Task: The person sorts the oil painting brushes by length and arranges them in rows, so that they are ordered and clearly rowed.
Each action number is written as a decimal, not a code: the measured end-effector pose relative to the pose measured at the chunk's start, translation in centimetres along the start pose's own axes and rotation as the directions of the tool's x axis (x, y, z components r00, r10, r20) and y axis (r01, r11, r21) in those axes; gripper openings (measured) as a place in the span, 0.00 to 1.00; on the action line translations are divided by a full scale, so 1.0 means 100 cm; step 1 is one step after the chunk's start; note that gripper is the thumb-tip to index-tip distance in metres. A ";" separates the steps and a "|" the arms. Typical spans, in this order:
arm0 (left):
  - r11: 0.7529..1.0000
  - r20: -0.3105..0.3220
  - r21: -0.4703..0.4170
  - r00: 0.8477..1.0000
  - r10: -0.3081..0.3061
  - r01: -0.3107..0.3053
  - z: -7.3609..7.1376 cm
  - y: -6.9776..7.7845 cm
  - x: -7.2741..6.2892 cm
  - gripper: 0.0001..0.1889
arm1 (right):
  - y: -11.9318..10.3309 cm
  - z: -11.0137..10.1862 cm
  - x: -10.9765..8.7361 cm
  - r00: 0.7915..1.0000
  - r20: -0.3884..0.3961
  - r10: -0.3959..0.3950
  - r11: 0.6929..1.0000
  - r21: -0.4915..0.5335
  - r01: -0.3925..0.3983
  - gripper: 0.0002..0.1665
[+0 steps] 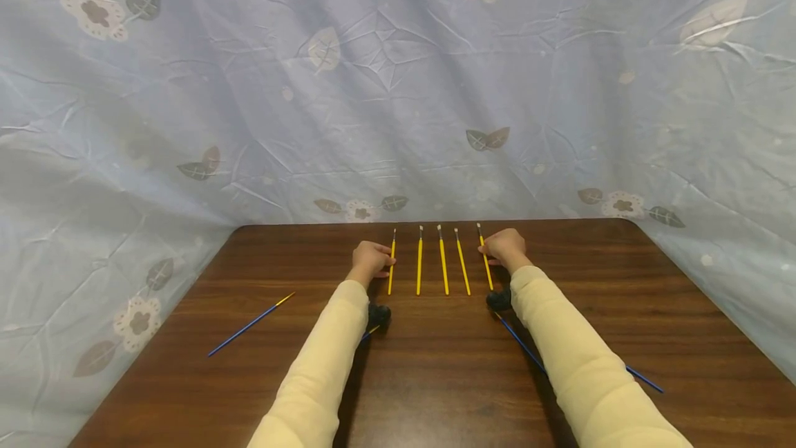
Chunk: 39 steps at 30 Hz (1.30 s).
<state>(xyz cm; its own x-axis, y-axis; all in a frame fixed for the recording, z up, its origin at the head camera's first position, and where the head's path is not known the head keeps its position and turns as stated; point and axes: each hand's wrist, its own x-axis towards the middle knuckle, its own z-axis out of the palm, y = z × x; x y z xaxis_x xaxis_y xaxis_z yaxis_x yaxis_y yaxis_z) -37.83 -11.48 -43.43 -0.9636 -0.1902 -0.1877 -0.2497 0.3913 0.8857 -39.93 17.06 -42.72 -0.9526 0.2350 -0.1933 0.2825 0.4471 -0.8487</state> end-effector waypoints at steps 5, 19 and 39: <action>1.000 -0.011 0.006 1.000 0.010 -0.010 0.001 0.000 0.000 0.14 | 0.001 -0.001 0.000 1.000 -0.008 -0.010 1.000 -0.018 0.010 0.17; 1.000 -0.002 -0.015 1.000 -0.012 0.012 0.001 0.001 -0.003 0.14 | 0.003 -0.004 0.001 1.000 0.020 -0.002 1.000 -0.023 0.002 0.20; 1.000 0.005 -0.007 1.000 -0.001 0.001 0.001 -0.001 -0.002 0.14 | 0.007 -0.005 0.003 0.999 0.050 0.012 1.000 0.016 -0.013 0.19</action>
<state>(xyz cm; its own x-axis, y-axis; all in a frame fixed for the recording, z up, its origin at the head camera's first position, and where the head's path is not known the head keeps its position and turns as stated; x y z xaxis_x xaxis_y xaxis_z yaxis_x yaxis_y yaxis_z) -37.64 -11.38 -43.49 -0.9640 -0.1860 -0.1902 -0.2496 0.3847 0.8887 -39.99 17.91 -43.10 -0.9535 0.1971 -0.2279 0.2930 0.4298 -0.8541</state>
